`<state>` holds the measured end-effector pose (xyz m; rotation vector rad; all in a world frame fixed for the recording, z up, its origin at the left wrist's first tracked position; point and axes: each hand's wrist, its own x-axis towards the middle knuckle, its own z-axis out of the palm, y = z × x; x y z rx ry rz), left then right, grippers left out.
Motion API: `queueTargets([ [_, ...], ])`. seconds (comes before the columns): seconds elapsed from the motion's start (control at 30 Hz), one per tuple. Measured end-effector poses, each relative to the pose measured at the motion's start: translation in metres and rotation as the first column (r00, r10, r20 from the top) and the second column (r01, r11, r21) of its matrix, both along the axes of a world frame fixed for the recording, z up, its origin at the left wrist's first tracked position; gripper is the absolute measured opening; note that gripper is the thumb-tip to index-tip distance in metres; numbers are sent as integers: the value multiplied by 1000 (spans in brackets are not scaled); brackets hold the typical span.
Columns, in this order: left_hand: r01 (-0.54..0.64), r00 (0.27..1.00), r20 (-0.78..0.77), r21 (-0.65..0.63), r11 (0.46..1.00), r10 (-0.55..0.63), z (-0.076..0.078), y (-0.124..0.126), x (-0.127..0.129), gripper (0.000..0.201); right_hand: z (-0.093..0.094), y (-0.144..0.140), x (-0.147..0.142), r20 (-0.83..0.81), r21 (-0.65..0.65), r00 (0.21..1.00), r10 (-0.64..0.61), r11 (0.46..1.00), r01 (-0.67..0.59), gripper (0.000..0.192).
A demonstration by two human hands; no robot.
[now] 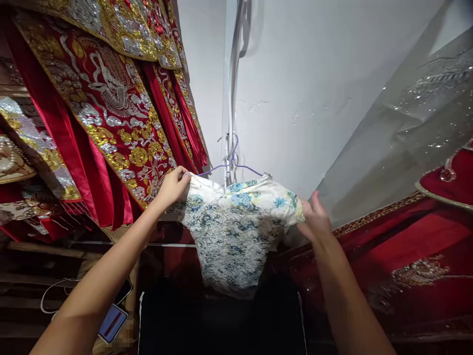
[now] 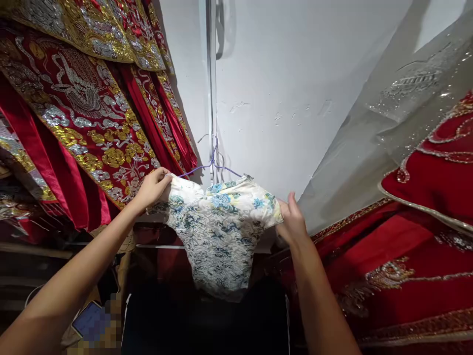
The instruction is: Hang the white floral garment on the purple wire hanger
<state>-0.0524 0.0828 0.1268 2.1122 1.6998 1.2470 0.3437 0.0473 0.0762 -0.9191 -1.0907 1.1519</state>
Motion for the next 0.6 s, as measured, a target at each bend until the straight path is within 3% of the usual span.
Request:
queueTargets([
  [0.1,-40,997,62,101,994,34,9,13,10,16,7,-2,-2,2,0,999,-33,999,33,35],
  [0.2,-55,989,148,338,940,5,25,18,35,22,26,3,-17,-36,149,993,-116,982,120,31],
  [0.3,-23,996,88,467,884,-20,43,7,61,24,45,-2,-35,-48,289,971,-234,927,237,32],
  [0.37,43,995,61,421,906,-76,51,-3,74,23,51,-14,-48,42,339,952,-305,900,273,33],
  [0.43,182,961,160,240,953,-224,56,-8,83,27,51,-27,-59,176,363,918,-355,890,275,34],
  [0.47,276,918,257,128,952,-301,58,-8,88,32,48,-32,-63,221,367,901,-374,888,278,35],
  [0.53,446,797,469,-31,895,-381,62,-2,97,41,43,-33,-66,204,357,896,-395,882,308,35],
  [0.6,541,691,602,-63,839,-400,68,8,106,41,42,-24,-62,73,331,909,-410,870,366,34],
])
